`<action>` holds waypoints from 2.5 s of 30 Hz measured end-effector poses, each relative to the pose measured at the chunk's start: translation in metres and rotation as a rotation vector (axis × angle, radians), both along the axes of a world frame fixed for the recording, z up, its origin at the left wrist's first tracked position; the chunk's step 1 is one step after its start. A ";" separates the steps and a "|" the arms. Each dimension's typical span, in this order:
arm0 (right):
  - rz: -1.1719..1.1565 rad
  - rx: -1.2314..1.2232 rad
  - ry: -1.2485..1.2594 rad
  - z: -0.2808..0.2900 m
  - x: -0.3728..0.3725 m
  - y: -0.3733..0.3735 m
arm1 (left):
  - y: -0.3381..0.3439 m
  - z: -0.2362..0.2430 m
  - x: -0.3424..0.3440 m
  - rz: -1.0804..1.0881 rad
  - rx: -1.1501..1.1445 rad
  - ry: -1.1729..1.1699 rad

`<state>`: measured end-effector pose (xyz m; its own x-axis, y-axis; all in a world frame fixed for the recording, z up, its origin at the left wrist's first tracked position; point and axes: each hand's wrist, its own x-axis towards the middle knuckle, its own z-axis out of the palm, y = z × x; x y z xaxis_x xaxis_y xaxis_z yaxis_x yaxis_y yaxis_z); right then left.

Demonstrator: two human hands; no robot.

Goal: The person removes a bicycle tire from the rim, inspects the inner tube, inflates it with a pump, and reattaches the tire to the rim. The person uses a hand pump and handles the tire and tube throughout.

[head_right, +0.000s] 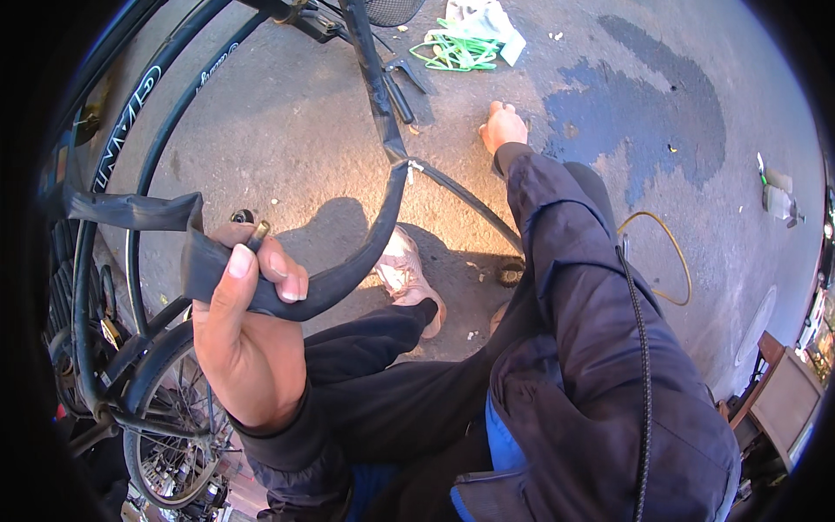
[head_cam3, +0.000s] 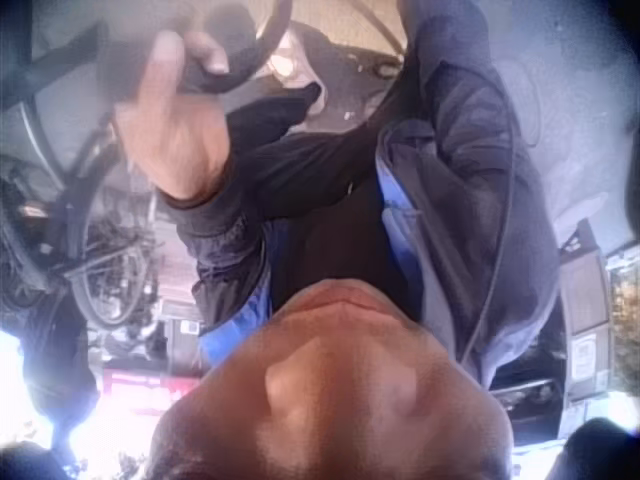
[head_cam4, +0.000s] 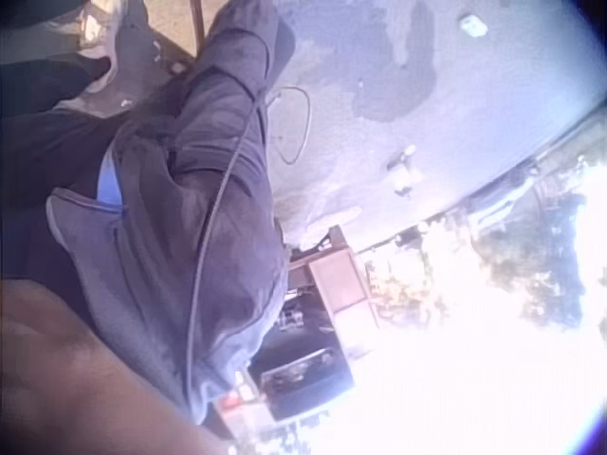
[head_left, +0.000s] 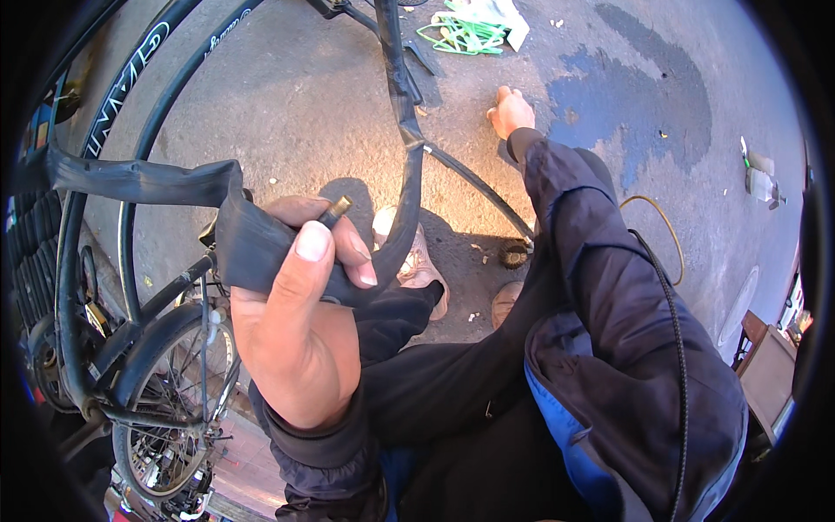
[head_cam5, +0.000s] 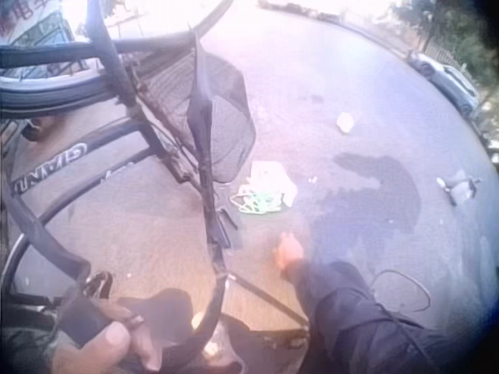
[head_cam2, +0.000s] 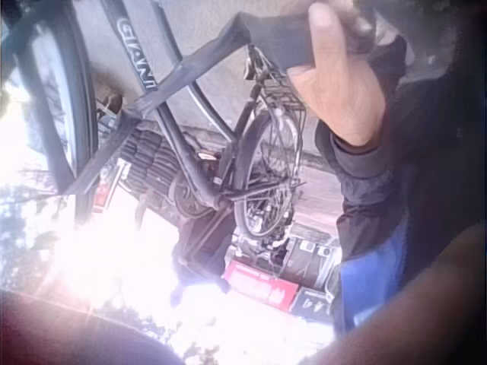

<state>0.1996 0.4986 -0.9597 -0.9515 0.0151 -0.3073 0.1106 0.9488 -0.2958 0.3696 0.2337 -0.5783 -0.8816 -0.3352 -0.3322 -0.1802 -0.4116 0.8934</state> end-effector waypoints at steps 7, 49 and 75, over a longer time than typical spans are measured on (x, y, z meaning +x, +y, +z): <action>-0.121 -0.415 -0.200 -0.033 0.015 -0.013 | 0.008 0.009 -0.001 0.002 0.047 0.069; -0.116 -1.546 -0.091 0.240 0.036 -0.066 | -0.002 -0.006 -0.027 -0.096 0.130 0.070; 0.208 -1.435 0.226 0.364 0.066 -0.092 | -0.005 -0.002 -0.050 -0.230 0.171 0.124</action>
<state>0.2661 0.4065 -0.5956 -0.9273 -0.3083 0.2124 -0.1643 -0.1749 -0.9708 0.3192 0.2290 -0.5803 -0.9651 -0.0712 -0.2522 -0.1801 -0.5187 0.8358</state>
